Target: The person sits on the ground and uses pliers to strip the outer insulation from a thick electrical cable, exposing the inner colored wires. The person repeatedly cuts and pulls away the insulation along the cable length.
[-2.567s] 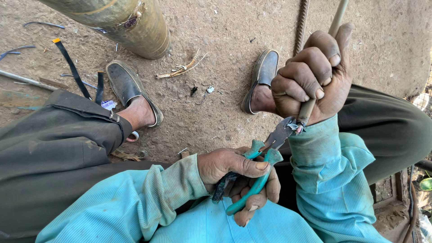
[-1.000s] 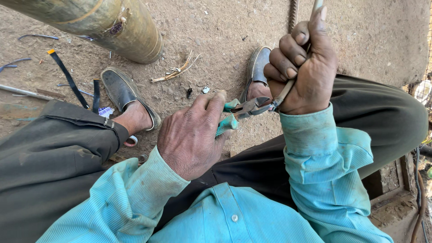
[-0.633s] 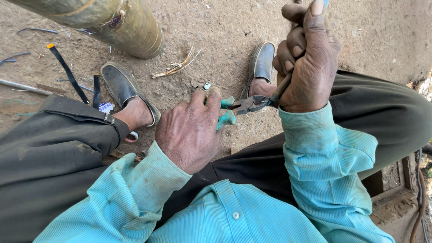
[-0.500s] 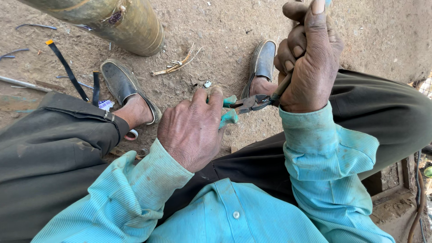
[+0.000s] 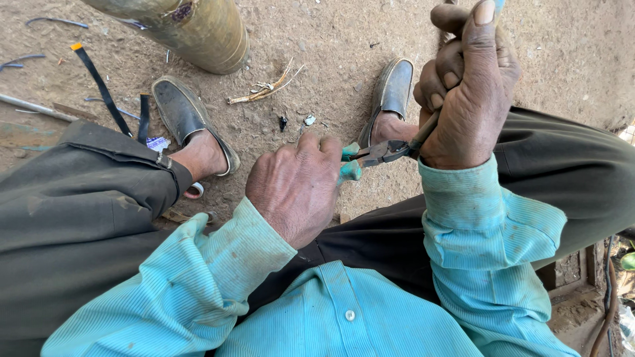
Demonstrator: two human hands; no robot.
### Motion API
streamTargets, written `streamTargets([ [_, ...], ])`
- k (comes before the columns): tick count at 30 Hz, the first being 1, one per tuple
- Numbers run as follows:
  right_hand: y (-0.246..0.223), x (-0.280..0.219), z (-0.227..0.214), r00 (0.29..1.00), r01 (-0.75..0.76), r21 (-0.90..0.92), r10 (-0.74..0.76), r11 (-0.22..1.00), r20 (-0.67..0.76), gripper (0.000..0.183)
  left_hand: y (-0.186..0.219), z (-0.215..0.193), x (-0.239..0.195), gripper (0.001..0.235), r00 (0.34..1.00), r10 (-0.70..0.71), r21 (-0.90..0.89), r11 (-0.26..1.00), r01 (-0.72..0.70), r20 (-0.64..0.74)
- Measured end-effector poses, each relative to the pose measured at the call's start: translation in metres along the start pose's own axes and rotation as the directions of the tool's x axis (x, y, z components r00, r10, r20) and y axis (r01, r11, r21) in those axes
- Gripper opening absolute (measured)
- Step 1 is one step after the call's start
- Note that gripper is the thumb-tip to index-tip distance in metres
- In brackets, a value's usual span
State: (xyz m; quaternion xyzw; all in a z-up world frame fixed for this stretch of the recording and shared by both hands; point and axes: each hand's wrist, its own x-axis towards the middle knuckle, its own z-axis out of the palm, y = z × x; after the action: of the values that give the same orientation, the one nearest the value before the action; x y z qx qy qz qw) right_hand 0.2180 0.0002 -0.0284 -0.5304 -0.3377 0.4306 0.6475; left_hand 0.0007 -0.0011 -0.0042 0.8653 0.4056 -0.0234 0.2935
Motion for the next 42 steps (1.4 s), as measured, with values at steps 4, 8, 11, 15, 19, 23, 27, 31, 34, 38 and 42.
streamTargets([
  [4,0.001,-0.001,-0.001,1.0,-0.011,0.006,0.011,1.0,0.008,0.046,0.001,0.003,0.003,0.027,0.998,-0.017,0.064,0.998,0.013,0.057],
  [8,0.004,-0.001,0.0,1.0,-0.013,-0.018,0.014,1.0,0.014,0.045,0.002,0.001,0.004,0.039,0.99,-0.028,0.083,0.996,0.017,0.136],
  [11,0.006,-0.001,0.0,0.999,0.02,-0.036,-0.019,0.999,0.035,0.045,0.004,0.001,0.004,0.044,0.986,-0.031,0.076,0.997,0.019,0.164],
  [15,0.006,-0.002,0.002,0.999,0.026,-0.04,-0.024,0.999,0.037,0.045,0.005,0.002,0.004,0.036,0.987,-0.041,0.059,0.998,0.032,0.153],
  [19,0.002,-0.004,0.004,0.999,-0.004,-0.043,0.006,0.999,0.043,0.048,0.002,0.008,0.004,0.03,0.99,-0.029,0.025,0.999,0.026,0.139],
  [23,-0.002,-0.004,0.007,0.999,-0.029,-0.029,0.03,0.999,0.033,0.05,-0.002,0.017,0.003,0.022,1.0,0.019,0.006,1.0,-0.019,0.006],
  [27,-0.005,-0.005,0.008,0.998,-0.02,-0.022,0.021,1.0,0.055,0.052,-0.011,0.026,0.005,0.018,0.99,0.089,0.017,0.996,-0.087,-0.11],
  [31,-0.004,-0.005,0.002,0.998,-0.055,-0.017,0.056,0.998,0.034,0.054,-0.015,0.032,0.008,0.018,0.985,0.108,-0.063,0.991,-0.117,-0.134],
  [34,0.002,-0.007,-0.001,0.994,-0.11,0.125,0.11,0.986,0.009,0.049,-0.012,0.037,0.005,0.023,0.999,0.034,-0.208,0.978,-0.035,-0.006],
  [38,0.009,-0.004,-0.009,0.987,-0.162,0.314,0.156,0.936,0.043,0.042,0.004,0.049,0.003,0.029,0.981,0.007,-0.549,0.829,0.103,0.194],
  [42,0.01,0.0,-0.014,0.978,-0.208,0.354,0.197,0.912,0.067,0.041,0.009,0.053,0.001,0.029,0.981,0.071,-0.721,0.688,0.085,0.183],
])
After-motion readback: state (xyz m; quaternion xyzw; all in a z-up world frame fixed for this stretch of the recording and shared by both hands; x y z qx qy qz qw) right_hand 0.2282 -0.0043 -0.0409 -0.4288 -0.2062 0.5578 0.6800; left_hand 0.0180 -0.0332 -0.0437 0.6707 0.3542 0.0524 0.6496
